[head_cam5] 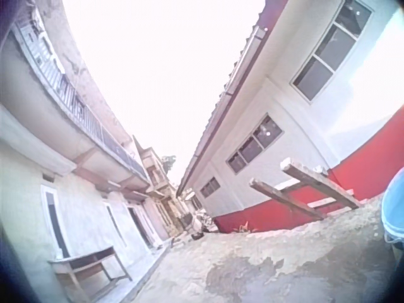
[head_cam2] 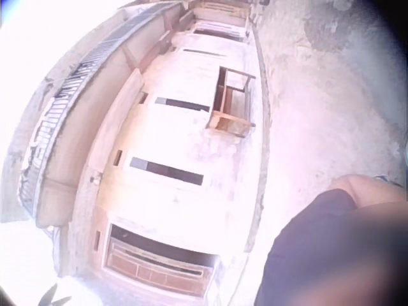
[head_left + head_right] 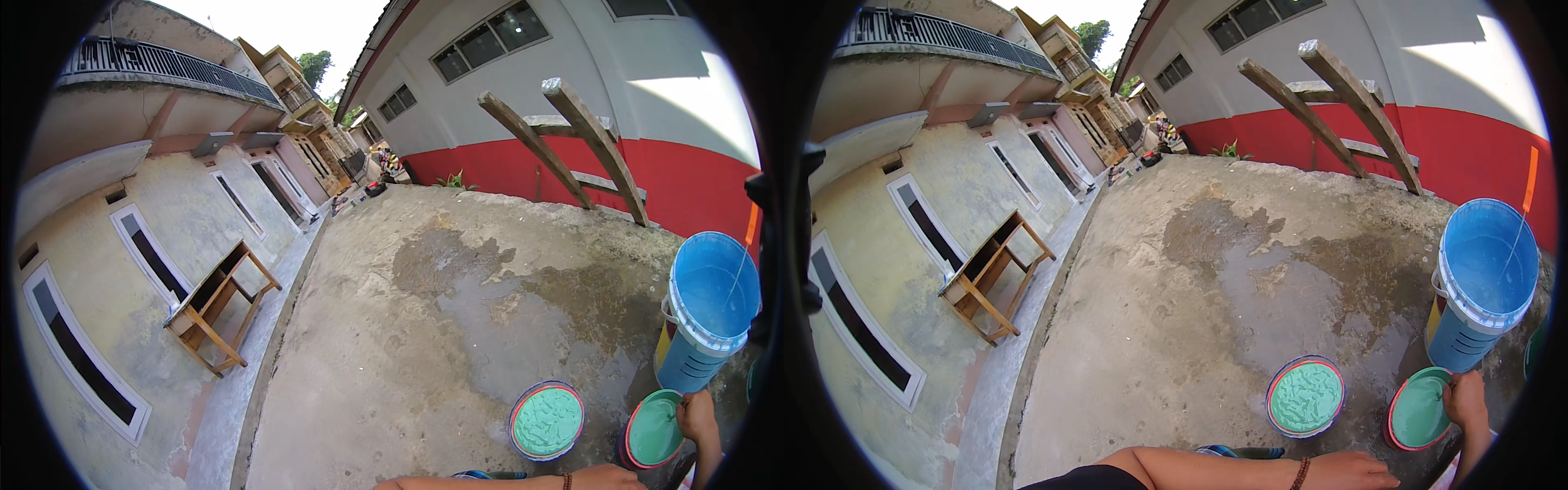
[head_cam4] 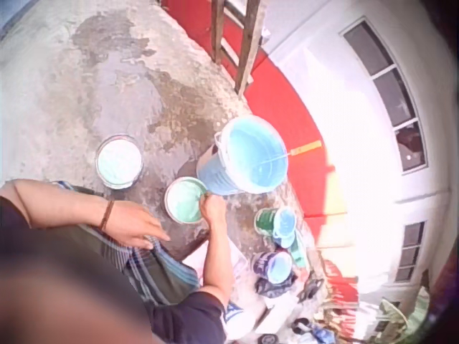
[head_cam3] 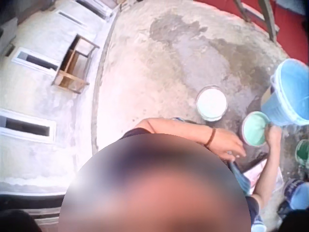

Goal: The person stirs green paint in a small bucket using a stick, then rinses hands in a larger blue bucket of water. The person repeats stirring and rinsing while standing in a paved outdoor area with multiple paint buckets and tools nearby.

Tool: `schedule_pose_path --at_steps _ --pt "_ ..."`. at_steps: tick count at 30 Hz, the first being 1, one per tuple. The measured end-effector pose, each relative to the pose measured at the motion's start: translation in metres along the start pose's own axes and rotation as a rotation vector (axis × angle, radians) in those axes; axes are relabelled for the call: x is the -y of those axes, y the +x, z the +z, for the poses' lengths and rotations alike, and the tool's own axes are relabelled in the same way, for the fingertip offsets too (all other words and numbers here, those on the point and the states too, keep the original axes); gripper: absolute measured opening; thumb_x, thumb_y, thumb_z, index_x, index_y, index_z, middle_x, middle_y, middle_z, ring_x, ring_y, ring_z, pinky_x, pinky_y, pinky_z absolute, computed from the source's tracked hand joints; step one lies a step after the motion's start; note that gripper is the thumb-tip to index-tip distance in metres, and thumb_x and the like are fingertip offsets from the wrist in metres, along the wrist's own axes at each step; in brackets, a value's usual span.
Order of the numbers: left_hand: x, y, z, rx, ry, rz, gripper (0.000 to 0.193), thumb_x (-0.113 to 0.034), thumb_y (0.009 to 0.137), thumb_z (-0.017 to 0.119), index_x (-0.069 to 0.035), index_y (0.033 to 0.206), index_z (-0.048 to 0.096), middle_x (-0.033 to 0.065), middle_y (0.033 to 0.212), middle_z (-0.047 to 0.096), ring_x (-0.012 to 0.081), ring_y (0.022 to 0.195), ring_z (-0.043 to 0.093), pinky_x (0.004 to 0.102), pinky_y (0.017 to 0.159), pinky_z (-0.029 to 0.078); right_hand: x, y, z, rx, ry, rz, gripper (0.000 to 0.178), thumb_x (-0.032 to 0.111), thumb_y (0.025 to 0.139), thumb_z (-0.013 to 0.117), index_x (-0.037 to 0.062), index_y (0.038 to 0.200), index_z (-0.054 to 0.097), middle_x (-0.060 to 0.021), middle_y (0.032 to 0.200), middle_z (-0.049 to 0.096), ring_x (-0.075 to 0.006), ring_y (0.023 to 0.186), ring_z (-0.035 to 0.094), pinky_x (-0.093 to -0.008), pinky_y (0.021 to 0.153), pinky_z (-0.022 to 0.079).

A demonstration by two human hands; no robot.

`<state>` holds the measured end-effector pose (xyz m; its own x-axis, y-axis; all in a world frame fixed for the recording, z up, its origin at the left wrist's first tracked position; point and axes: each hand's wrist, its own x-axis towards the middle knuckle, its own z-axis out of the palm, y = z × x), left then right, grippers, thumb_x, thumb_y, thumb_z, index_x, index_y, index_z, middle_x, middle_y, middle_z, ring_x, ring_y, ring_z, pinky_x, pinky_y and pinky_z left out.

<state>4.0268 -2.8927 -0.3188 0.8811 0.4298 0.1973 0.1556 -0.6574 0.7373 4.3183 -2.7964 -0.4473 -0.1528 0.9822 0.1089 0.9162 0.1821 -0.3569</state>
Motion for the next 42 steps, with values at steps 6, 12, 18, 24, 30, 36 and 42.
schedule_pose_path --at_steps 6,12,18,24,30,36,42 --pt "0.013 0.009 0.026 0.060 0.022 -0.033 0.035 -0.031 0.086 0.069 -0.008 0.112 0.068 0.0164 0.101 0.069 0.0353 0.094 0.066 0.0457 0.079 0.054 0.005 -0.021 0.009 0.129 0.476 0.203 0.007 0.003 0.073 0.065 -0.0044 0.075 0.065 -0.0233 0.068 0.064 -0.0409 0.067 0.065 -0.0465 0.068 0.055" --pt "0.029 0.006 0.032 0.081 -0.025 -0.104 0.036 -0.032 0.085 0.071 -0.007 0.110 0.070 0.0143 0.095 0.072 0.0319 0.088 0.069 0.0431 0.076 0.055 -0.005 -0.011 0.012 -0.188 0.017 -0.035 0.008 0.003 0.074 0.066 -0.0040 0.072 0.067 -0.0224 0.066 0.065 -0.0408 0.061 0.065 -0.0428 0.064 0.055" --pt "0.040 0.000 0.031 0.027 0.012 -0.140 0.034 -0.029 0.084 0.071 -0.006 0.109 0.069 0.0136 0.092 0.072 0.0316 0.085 0.070 0.0428 0.073 0.055 -0.008 -0.007 0.018 0.038 0.463 0.124 0.009 0.004 0.072 0.069 -0.0036 0.069 0.067 -0.0215 0.067 0.065 -0.0413 0.065 0.065 -0.0438 0.062 0.054" --pt "0.039 0.001 0.034 0.048 0.051 -0.198 0.032 -0.028 0.084 0.071 -0.007 0.108 0.070 0.0132 0.092 0.073 0.0320 0.084 0.070 0.0435 0.074 0.055 -0.021 -0.008 0.023 0.062 0.158 -0.017 0.011 0.005 0.079 0.067 -0.0038 0.072 0.067 -0.0189 0.057 0.062 -0.0385 0.060 0.065 -0.0447 0.061 0.052" --pt "0.036 0.011 0.037 0.056 0.052 -0.235 0.028 -0.027 0.084 0.070 -0.008 0.105 0.071 0.0125 0.090 0.073 0.0326 0.085 0.070 0.0439 0.074 0.054 -0.015 -0.012 0.022 -0.309 0.256 -0.133 0.015 0.002 0.080 0.064 -0.0042 0.066 0.065 -0.0184 0.057 0.063 -0.0378 0.056 0.065 -0.0443 0.058 0.053" --pt "0.033 0.015 0.038 0.163 0.087 -0.204 0.027 -0.027 0.085 0.069 -0.009 0.104 0.071 0.0126 0.091 0.073 0.0333 0.085 0.069 0.0440 0.075 0.054 -0.009 -0.017 0.005 0.323 0.726 0.224 0.010 0.004 0.075 0.066 -0.0037 0.069 0.065 -0.0235 0.063 0.061 -0.0460 0.067 0.060 -0.0494 0.067 0.050" --pt "0.036 0.024 0.040 0.153 0.049 -0.243 0.028 -0.028 0.085 0.069 -0.009 0.105 0.071 0.0130 0.093 0.073 0.0334 0.087 0.069 0.0442 0.076 0.054 -0.018 -0.013 0.020 0.008 0.172 -0.090 0.010 0.000 0.075 0.062 -0.0053 0.067 0.066 -0.0234 0.060 0.062 -0.0403 0.055 0.063 -0.0439 0.059 0.052"
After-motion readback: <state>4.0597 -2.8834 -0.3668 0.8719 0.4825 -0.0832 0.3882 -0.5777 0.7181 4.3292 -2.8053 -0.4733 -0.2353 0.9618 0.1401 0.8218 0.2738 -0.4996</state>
